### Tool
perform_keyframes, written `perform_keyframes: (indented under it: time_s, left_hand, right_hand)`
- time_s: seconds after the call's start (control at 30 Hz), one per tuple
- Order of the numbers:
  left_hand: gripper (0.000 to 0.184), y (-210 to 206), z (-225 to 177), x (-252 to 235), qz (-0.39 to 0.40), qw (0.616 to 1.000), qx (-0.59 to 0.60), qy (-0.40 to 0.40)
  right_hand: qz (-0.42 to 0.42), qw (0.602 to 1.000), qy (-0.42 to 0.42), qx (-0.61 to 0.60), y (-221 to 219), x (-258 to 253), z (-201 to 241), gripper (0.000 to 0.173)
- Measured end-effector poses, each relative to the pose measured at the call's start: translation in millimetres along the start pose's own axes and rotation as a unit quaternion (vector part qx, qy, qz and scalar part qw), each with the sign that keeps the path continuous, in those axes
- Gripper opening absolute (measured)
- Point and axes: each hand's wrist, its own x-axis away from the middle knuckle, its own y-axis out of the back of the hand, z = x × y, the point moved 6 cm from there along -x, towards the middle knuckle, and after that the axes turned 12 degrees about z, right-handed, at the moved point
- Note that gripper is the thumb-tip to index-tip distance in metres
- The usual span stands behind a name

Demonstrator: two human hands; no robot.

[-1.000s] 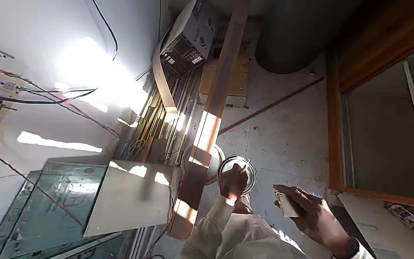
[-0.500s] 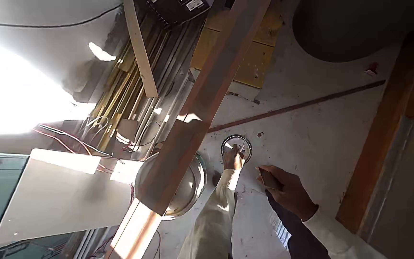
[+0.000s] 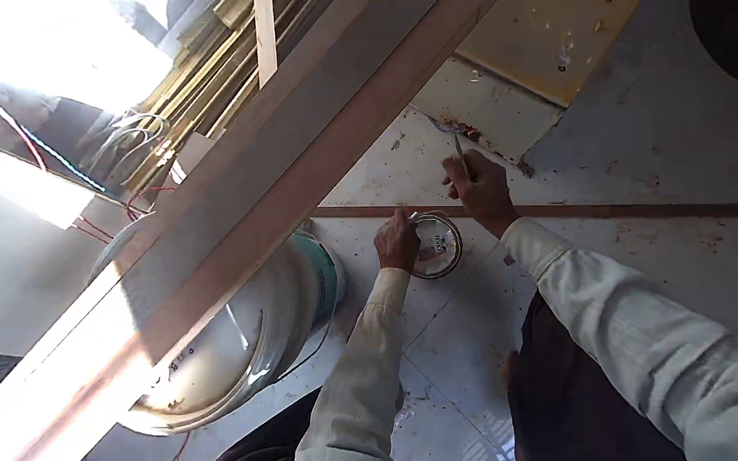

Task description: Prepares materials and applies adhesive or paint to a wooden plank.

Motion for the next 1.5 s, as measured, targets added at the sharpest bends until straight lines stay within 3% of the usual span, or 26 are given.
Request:
perform_keyframes:
  time_s: [0.1,0.2,0.33,0.43,0.5,0.57,0.83,0.97,1.23,1.37,1.43,1.5]
  left_hand:
    - [0.049,21.8,41.5,-21.0,-0.073,0.991,0.044,0.101]
    - [0.068,24.6,28.2,3.2,-0.161,0.979,0.081,0.095]
    - [0.098,-32.8,-20.6,12.0,-0.074,0.991,0.034,0.103]
    - [0.107,-70.4,-29.6,-10.2,-0.058,0.987,0.007,0.149]
    - [0.101,-82.5,-30.0,-16.3,-0.11,0.982,0.011,0.153]
    - [0.094,-88.2,-28.1,-18.5,-0.154,0.977,0.015,0.146]
    - [0.077,-87.6,-21.9,-11.8,-0.252,0.959,0.104,0.079]
    - [0.073,-84.2,-24.0,-4.9,-0.305,0.943,0.128,0.046]
    - [0.071,-78.6,-13.5,9.9,-0.384,0.901,0.201,-0.019]
    - [0.071,-62.7,5.8,22.5,-0.331,0.857,0.391,-0.06]
    - [0.069,-46.7,25.4,27.7,-0.285,0.8,0.521,-0.085]
    - [0.05,-30.4,54.2,36.0,-0.267,0.743,0.604,-0.103]
  right_hand:
    - [0.036,0.997,0.04,0.055,-18.2,-38.9,-1.9,0.035]
    - [0.051,0.995,0.029,0.078,-27.5,-62.6,-9.4,0.039]
    - [0.158,0.977,-0.077,0.125,-41.1,-62.8,-23.8,0.043]
    - [0.312,0.914,-0.174,0.194,-55.4,-60.3,-51.6,0.039]
    - [0.392,0.869,-0.225,0.2,-64.8,-56.5,-74.3,0.035]
    - [0.418,0.854,-0.241,0.197,-67.0,-53.9,-84.5,0.031]
    - [0.434,0.855,-0.226,0.171,-61.0,-49.0,-94.0,0.026]
    - [0.419,0.857,-0.201,0.224,-61.4,-47.2,-89.7,0.027]
    - [0.409,0.846,-0.239,0.246,-63.8,-47.8,-80.8,0.025]
    - [0.412,0.838,-0.233,0.27,-65.7,-48.1,-71.2,0.026]
    - [0.412,0.839,-0.23,0.272,-67.1,-49.1,-64.4,0.024]
    - [0.414,0.841,-0.224,0.269,-69.7,-51.3,-64.0,0.023]
